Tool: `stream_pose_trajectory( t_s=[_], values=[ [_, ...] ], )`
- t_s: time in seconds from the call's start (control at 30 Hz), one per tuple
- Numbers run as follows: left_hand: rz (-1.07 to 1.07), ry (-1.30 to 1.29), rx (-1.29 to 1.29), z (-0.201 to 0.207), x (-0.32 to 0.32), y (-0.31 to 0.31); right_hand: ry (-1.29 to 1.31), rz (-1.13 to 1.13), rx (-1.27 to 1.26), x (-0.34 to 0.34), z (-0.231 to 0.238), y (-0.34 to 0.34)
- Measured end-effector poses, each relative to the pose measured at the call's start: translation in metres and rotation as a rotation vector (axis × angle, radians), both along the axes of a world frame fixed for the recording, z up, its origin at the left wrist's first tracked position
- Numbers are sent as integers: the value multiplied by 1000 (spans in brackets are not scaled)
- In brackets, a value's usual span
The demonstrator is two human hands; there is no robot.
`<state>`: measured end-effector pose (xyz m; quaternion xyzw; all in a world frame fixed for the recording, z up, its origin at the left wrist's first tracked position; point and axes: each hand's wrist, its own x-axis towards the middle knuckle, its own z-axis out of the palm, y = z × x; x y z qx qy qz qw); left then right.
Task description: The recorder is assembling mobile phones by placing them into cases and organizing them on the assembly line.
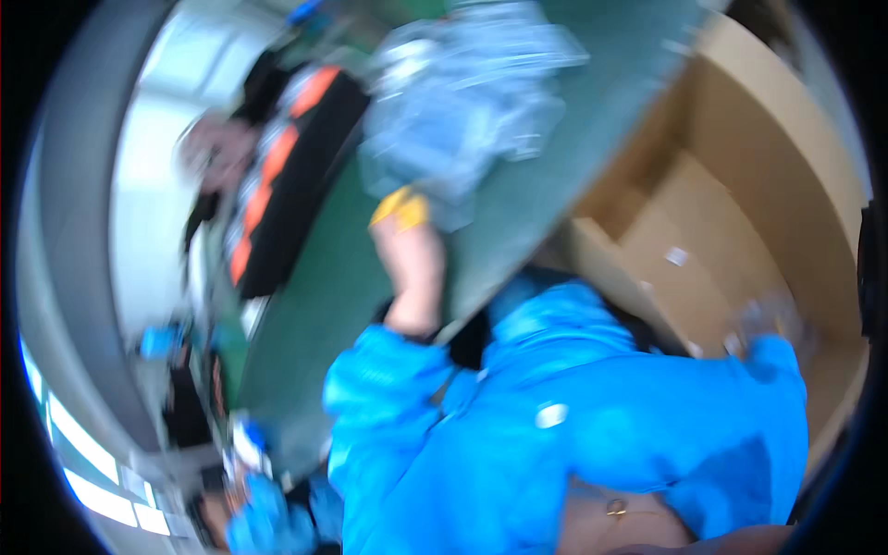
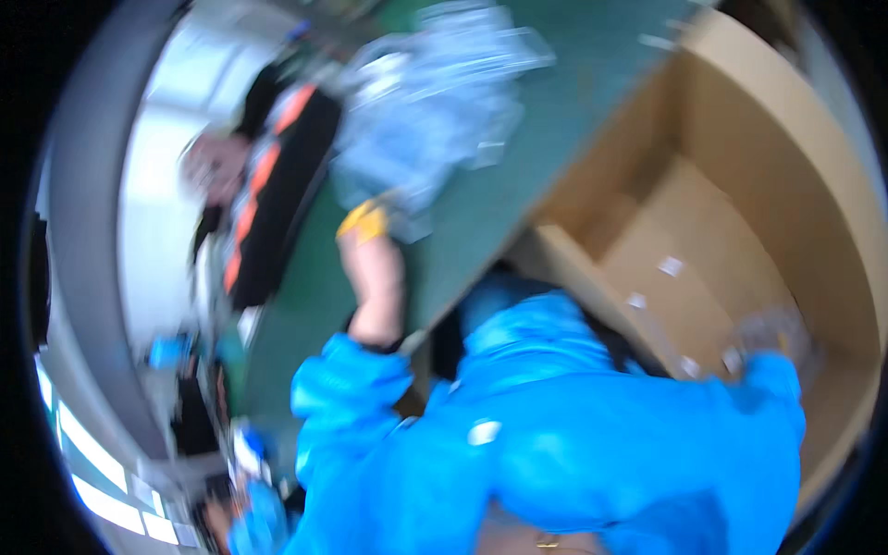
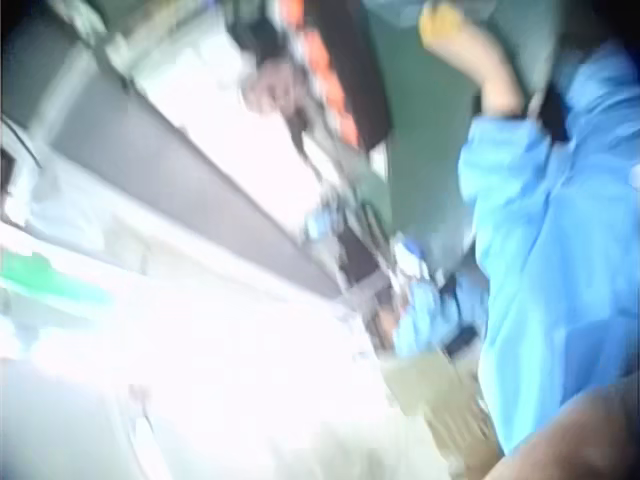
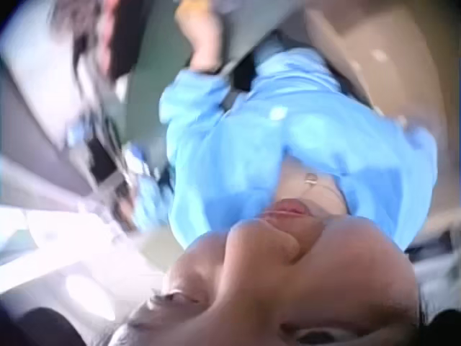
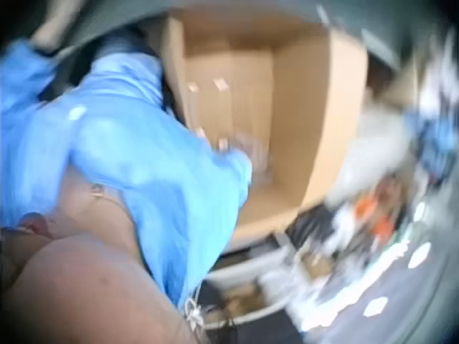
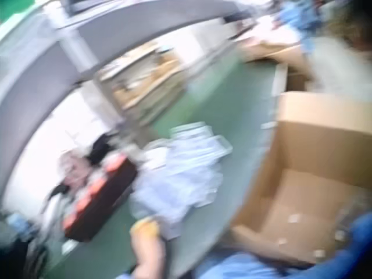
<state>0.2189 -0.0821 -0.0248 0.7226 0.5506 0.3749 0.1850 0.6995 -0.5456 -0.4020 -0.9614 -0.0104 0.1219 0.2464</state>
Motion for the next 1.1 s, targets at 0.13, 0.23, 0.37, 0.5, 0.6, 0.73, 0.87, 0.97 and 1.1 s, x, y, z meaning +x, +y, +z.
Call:
stream_pose_trajectory(
  t_s=[0.13,0.23,0.37,0.5,0.6,0.73,0.87,0.97,1.1],
  values=[
    [78,-138,143,-16,1,4,0,89,33,24,-12,74],
    [26,-255,70,-16,-2,10,48,107,18,12,-23,103],
    [59,-219,74,-19,-11,14,68,113,23,-2,-28,120],
    [69,-191,42,-12,-10,4,59,103,20,-5,-21,109],
    [76,-176,44,-9,-10,1,53,102,18,-8,-19,108],
    [83,-178,49,-11,-12,3,36,105,22,-5,-19,110],
    [81,-160,54,-11,-11,4,22,114,33,-7,-20,117],
    [83,-163,64,-11,-11,7,14,119,42,-4,-20,123],
    [93,-149,19,-10,-6,7,-1,121,59,3,-23,127]
  ],
)
